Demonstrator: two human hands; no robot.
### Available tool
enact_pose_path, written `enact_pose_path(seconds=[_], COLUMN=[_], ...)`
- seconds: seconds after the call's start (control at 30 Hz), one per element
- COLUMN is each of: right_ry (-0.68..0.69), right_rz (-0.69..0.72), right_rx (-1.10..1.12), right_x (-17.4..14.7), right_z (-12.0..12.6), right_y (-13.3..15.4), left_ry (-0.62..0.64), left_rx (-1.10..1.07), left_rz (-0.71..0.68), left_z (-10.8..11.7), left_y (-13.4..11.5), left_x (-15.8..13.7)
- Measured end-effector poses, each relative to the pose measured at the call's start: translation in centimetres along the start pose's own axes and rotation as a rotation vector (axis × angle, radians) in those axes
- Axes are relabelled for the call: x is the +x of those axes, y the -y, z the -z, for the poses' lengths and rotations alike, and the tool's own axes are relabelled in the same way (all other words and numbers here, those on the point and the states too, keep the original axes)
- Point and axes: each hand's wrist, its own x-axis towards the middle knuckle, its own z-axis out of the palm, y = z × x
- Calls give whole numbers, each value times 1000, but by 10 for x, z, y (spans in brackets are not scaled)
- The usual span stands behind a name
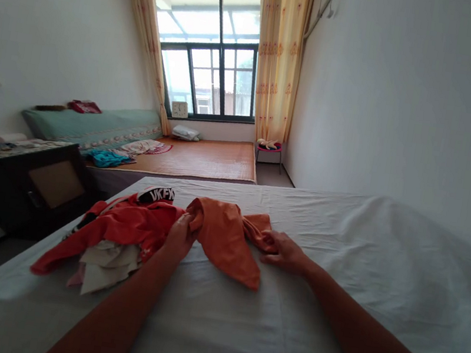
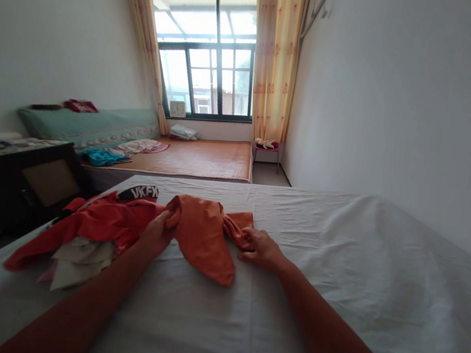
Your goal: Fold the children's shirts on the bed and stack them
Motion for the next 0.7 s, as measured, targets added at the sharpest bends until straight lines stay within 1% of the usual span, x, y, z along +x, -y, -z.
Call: enact_pose_path(seconds=[0.07, 0.1, 0.13, 0.2, 0.27, 0.33, 0.37, 0.43, 0.5, 0.53, 0.6, 0.67, 0.7], right_ry=[-34, -71, -115, -211, -283, -320, -341, -375, -389, -396, -390, -309, -241], right_rz=[-6, -39, -77, -122, -96, -61, -45, -17, -23, -48, -107, -109, -85], right_rx=[-31, 25, 133, 447, 761, 928, 964, 971, 913, 850, 649, 396, 272], right_x=[2, 3, 3, 3, 1, -3, -4, -5, -5, -4, -2, -1, -1], right_z=[-3, 3, 14, 47, 85, 113, 121, 125, 116, 109, 96, 86, 82], right_y=[3, 3, 2, -2, -8, -16, -19, -22, -22, -21, -19, -20, -21], left_ry=[68, 78, 74, 43, 24, 33, 45, 70, 104, 111, 115, 135, 162], left_rx=[34, 47, 54, 47, 26, -25, -61, -125, -145, -119, 18, 263, 410], left_rz=[-13, -30, -50, -83, -85, -50, -20, 43, 72, 76, 49, -40, -115], left_z=[2, 2, 1, -1, -4, -7, -9, -11, -11, -10, -5, 1, 3], left_y=[6, 8, 9, 7, 1, -4, -5, -4, 4, 9, 20, 29, 32], left_x=[-5, -6, -8, -8, -7, -6, -5, -5, -6, -7, -8, -7, -6])
